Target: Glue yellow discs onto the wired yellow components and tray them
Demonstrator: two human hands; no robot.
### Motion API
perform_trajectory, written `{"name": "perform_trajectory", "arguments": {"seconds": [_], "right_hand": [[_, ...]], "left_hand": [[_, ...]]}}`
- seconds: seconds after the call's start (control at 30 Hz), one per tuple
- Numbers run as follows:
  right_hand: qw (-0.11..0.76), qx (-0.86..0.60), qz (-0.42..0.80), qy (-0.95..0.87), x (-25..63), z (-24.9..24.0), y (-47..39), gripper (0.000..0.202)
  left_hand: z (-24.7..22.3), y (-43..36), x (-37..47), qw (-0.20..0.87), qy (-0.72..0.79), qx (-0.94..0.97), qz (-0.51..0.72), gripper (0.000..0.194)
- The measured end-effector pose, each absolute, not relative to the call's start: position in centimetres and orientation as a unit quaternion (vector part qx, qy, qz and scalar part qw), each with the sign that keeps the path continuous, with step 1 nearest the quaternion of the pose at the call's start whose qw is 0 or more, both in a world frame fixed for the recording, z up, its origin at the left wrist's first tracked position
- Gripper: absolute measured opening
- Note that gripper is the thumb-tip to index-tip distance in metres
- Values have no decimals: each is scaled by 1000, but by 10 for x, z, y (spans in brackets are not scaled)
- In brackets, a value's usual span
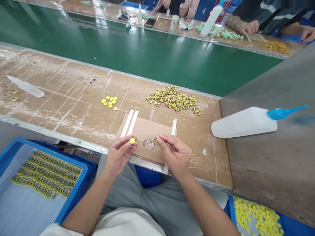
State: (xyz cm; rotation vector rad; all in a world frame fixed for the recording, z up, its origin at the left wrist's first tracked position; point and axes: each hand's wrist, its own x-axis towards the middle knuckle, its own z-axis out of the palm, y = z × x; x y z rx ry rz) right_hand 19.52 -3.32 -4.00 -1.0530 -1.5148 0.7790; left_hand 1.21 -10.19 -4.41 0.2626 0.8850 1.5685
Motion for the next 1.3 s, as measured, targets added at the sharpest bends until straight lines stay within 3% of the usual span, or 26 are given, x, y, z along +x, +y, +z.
{"name": "perform_trajectory", "arguments": {"seconds": [0.17,0.4,1.3], "right_hand": [[553,-436,453,-546,185,-24,-48,14],[564,-372,497,-545,170,-5,-60,13],[549,-348,375,-661,173,2,-67,32]], "left_hand": [[-32,-108,21,633,365,95,676,21],[-18,-116,35,653,337,117,668,19],[-15,-120,37,653,362,132,652,21]]}}
